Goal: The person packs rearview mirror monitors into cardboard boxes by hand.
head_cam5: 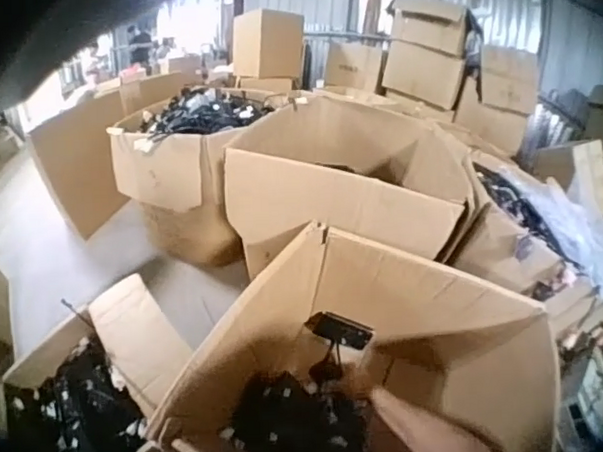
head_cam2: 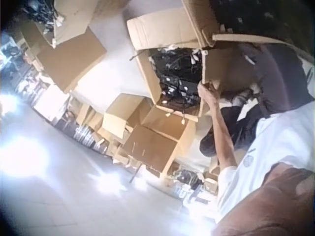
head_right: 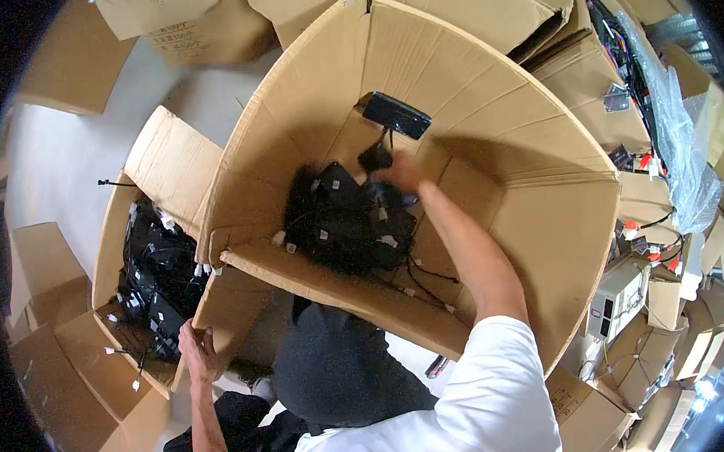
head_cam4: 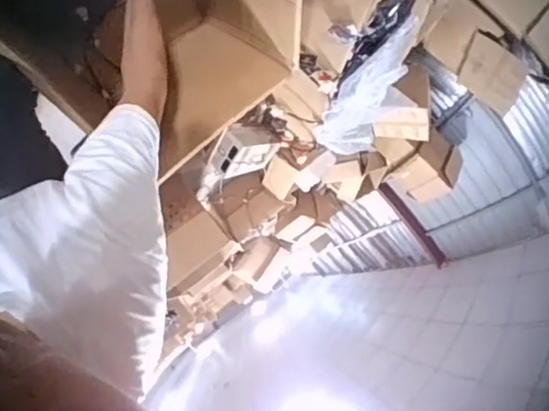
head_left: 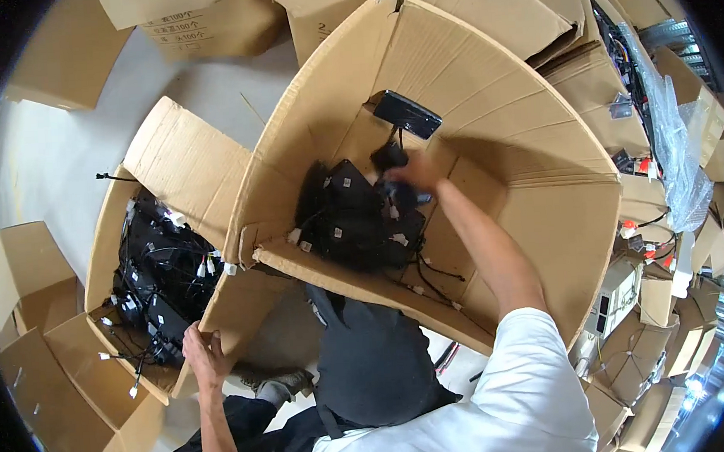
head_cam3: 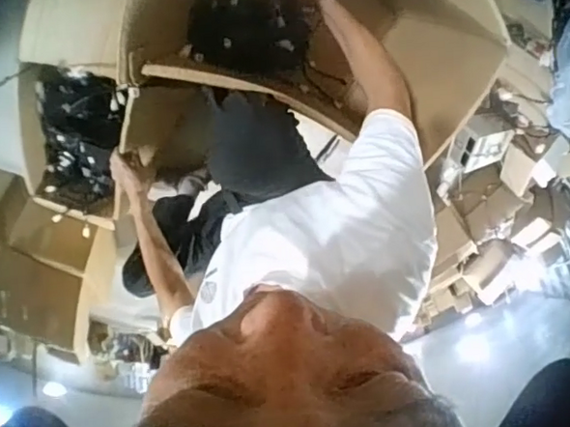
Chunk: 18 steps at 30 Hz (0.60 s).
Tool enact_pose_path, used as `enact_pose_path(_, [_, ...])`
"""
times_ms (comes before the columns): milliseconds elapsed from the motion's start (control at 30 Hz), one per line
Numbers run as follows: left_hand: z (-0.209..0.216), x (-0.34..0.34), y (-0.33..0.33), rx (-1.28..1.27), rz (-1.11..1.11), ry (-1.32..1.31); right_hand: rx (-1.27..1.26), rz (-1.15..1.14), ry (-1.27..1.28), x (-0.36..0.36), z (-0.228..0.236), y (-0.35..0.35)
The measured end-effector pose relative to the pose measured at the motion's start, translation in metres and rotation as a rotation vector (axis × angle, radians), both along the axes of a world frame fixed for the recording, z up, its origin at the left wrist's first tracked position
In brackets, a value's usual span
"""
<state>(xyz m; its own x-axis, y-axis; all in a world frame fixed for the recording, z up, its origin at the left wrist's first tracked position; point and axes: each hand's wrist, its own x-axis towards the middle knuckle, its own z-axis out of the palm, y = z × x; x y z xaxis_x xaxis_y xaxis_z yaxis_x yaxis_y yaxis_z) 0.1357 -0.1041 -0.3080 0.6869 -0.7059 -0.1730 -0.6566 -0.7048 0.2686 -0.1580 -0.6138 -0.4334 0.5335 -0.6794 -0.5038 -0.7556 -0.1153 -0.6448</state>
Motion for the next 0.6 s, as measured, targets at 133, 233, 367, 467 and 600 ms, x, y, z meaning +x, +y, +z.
enact_pose_path(133, [-0.007,-0.001,-0.006,0.002,0.002,0.032,-0.723,0.082,0.044,-0.009,0.017,-0.053])
enact_pose_path(233, [-0.012,0.006,0.009,0.056,0.050,0.030,-0.685,0.002,0.208,0.011,0.012,-0.062])
enact_pose_path(367, [-0.010,0.004,0.002,0.033,0.018,0.057,-0.651,0.135,0.339,0.021,-0.004,-0.054])
enact_pose_path(467, [-0.004,0.003,0.002,0.033,0.009,0.033,-0.610,0.145,0.410,0.031,-0.005,-0.051])
enact_pose_path(600, [-0.014,0.004,0.002,0.014,0.002,0.049,-0.703,0.330,0.586,0.014,-0.014,-0.053])
